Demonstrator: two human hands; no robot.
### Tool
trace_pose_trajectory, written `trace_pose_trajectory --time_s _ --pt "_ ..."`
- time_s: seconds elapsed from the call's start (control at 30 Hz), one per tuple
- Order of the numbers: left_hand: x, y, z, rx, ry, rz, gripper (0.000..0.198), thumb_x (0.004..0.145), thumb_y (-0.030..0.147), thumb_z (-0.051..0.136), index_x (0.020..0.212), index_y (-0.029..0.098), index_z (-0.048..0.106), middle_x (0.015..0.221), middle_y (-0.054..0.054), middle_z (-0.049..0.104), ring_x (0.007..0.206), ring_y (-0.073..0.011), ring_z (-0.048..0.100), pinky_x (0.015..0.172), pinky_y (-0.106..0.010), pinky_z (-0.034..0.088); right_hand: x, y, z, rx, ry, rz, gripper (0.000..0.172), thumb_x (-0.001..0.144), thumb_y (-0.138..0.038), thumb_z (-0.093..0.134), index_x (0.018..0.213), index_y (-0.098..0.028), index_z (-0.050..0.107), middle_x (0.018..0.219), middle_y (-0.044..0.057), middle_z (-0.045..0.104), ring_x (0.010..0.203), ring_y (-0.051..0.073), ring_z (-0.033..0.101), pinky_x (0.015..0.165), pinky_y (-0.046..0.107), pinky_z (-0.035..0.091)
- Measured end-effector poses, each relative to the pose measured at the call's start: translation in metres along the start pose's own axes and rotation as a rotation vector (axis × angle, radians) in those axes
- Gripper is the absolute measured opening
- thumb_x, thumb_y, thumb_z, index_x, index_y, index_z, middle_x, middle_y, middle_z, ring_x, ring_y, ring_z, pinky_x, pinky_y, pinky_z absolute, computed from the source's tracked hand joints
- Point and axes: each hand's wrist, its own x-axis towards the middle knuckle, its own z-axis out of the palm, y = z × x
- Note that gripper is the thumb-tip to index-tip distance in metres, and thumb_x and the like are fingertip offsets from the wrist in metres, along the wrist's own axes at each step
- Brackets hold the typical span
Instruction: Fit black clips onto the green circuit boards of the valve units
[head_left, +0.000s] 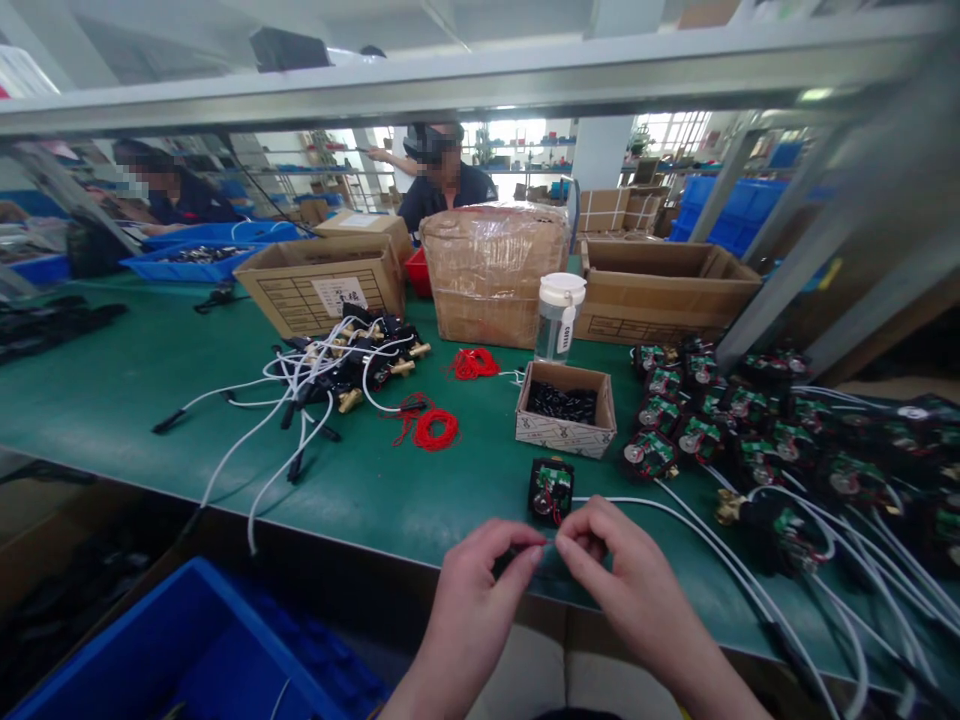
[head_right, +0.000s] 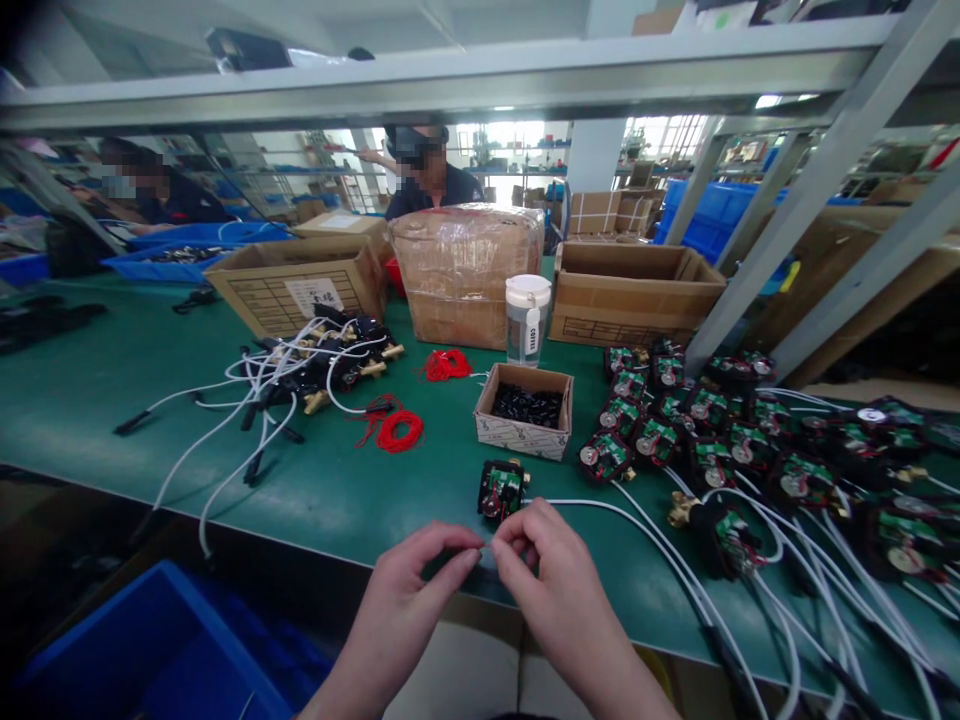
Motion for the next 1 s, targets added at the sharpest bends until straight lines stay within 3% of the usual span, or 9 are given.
trace_pose_trajectory --time_s 0.23,0.43,0.8,1.0 --pt "0.01 -0.005 0.001 0.156 0.084 0.181 0.013 0.092 0.026 0.068 0.09 0.026 0.081 0.094 -0.005 0.072 0.092 -0.0221 0.068 0.082 -0.032 0.052 0.0 0.009 0.0 -0.022 0.025 -0.058 0.021 0.105 -0.026 0.052 0.088 -0.021 0.063 0.088 0.003 0.058 0.079 0.02 0.056 0.068 0.029 0.045" --pt "0.033 0.0 0.0 0.174 0.093 0.222 0.011 0.091 0.021 0.069 0.091 0.025 0.08 0.09 -0.003 0.074 0.087 -0.0201 0.069 0.083 -0.031 0.052 0.013 0.016 0.005 -0.091 0.143 -0.121 0.025 0.109 -0.03 0.049 0.089 -0.021 0.061 0.09 0.004 0.058 0.082 0.022 0.057 0.07 0.031 0.045" --pt "0.057 0.012 0.002 0.15 0.128 0.204 0.012 0.089 0.016 0.066 0.086 0.023 0.076 0.086 -0.001 0.071 0.083 -0.0167 0.066 0.077 -0.028 0.05 0.036 0.018 0.001 -0.255 0.205 -0.21 0.022 0.109 -0.023 0.047 0.091 -0.019 0.058 0.093 0.006 0.057 0.087 0.023 0.056 0.075 0.035 0.046" --pt "0.069 0.017 -0.002 0.178 0.082 0.136 0.013 0.085 0.014 0.066 0.081 0.022 0.076 0.083 -0.001 0.069 0.081 -0.017 0.066 0.077 -0.029 0.05 0.044 0.025 0.002 -0.378 0.227 -0.26 0.021 0.11 -0.02 0.045 0.093 -0.019 0.058 0.094 0.007 0.057 0.09 0.025 0.055 0.081 0.039 0.045"
